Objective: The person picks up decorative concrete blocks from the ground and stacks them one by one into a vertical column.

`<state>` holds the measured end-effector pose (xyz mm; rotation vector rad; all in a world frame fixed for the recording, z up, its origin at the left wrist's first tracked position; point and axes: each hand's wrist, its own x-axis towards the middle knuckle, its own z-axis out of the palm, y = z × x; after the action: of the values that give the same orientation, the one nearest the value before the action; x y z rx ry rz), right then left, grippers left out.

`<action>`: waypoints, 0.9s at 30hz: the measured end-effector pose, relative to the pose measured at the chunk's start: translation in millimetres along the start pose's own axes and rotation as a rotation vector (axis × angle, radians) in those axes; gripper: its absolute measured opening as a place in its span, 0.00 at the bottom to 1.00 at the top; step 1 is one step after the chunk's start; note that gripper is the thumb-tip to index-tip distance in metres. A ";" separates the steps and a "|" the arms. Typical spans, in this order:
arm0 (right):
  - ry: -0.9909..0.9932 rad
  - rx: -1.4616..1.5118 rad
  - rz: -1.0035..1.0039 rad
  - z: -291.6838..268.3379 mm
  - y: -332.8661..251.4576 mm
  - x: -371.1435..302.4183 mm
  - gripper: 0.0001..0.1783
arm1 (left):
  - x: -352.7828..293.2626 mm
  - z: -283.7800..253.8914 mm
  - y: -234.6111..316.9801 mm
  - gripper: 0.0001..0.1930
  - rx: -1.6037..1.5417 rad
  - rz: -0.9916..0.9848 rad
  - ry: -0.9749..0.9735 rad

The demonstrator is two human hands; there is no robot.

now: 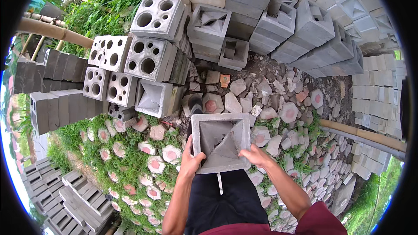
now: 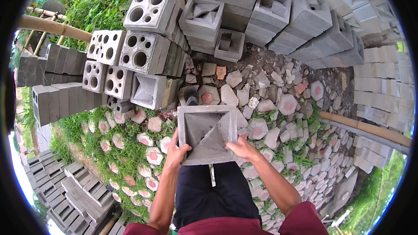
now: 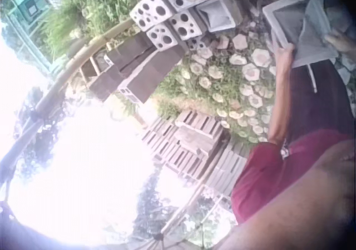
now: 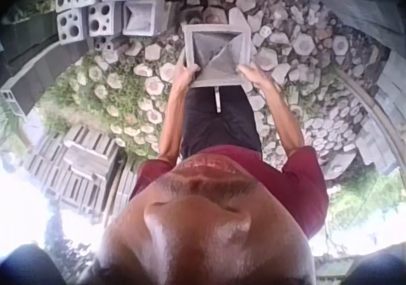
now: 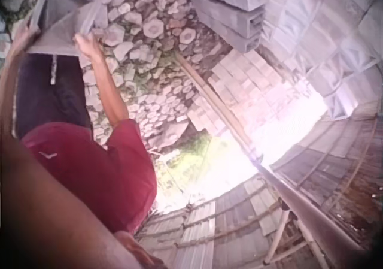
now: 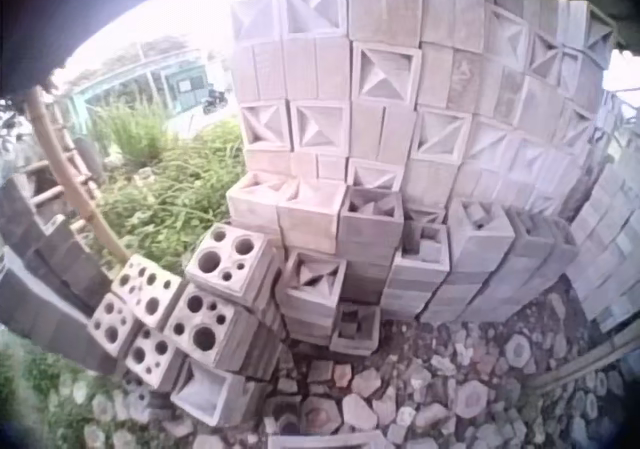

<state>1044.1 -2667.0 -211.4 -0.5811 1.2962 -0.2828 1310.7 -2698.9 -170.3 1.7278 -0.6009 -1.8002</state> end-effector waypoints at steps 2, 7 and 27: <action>0.034 0.011 0.009 -1.7 0.5 16.6 0.19 | 29.4 -3.2 5.6 0.45 0.033 -0.025 -0.040; 0.172 -0.218 -0.055 -9.9 -26.6 61.0 0.17 | 110.7 -16.8 9.9 0.47 0.109 -0.213 -0.170; 0.658 -0.160 -0.278 -99.5 -274.8 245.7 0.19 | 350.0 71.2 283.9 0.34 0.692 0.401 0.014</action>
<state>1047.0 -3043.2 -276.7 -0.8469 1.8835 -0.6419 1263.9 -3148.0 -235.3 1.8434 -1.5782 -1.3705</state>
